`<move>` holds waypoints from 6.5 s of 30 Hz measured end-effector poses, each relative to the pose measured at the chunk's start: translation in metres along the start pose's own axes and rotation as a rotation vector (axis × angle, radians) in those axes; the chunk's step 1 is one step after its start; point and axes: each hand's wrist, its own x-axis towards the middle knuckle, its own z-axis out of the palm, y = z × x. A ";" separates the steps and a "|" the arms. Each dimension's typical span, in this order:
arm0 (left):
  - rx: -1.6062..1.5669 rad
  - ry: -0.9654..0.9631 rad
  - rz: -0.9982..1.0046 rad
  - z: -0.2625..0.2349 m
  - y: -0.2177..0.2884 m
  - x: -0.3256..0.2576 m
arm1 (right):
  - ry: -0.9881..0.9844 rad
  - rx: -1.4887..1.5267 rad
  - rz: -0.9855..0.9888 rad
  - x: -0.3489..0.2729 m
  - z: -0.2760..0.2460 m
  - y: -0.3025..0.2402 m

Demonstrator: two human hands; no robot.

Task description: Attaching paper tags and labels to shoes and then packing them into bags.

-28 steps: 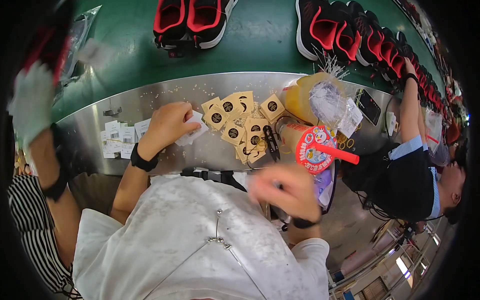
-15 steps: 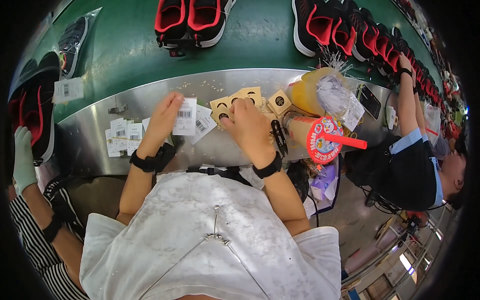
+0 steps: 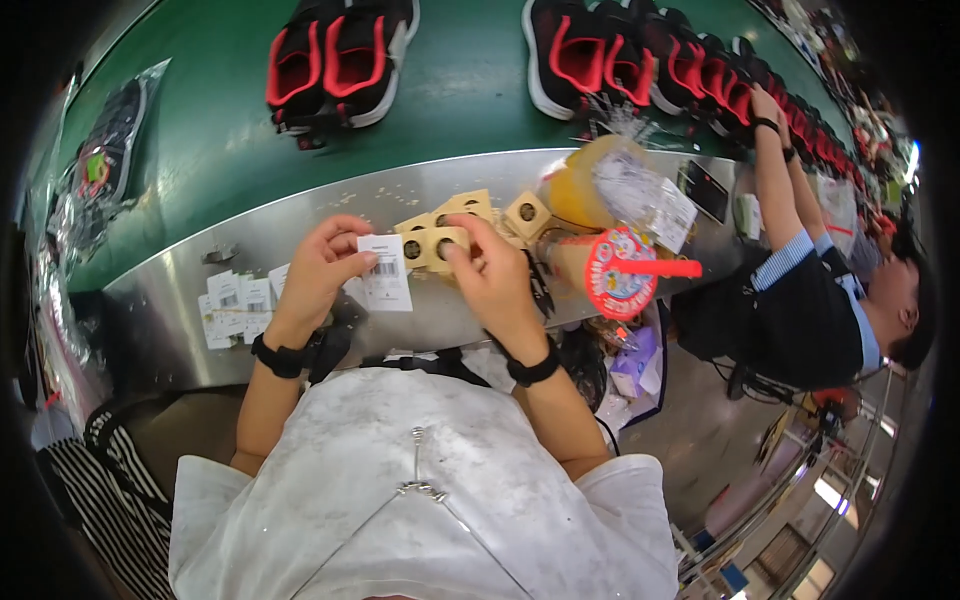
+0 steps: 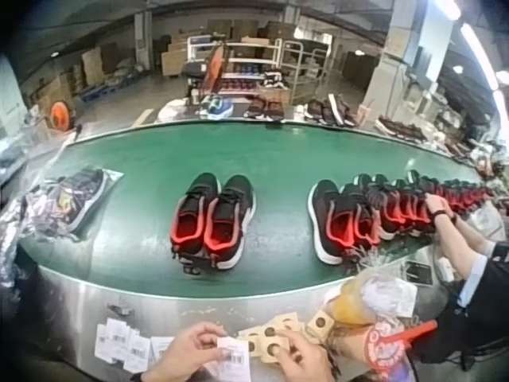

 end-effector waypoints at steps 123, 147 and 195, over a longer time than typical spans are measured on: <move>1.948 -0.441 0.546 0.115 0.074 0.220 | 0.308 -0.071 -0.336 0.145 -0.286 -0.007; 1.567 -0.445 0.752 0.233 0.033 0.341 | 0.203 -0.311 -0.117 0.128 -0.291 0.001; 0.666 -0.289 -0.076 0.137 0.059 0.370 | -0.097 -0.755 -0.275 0.285 -0.171 0.103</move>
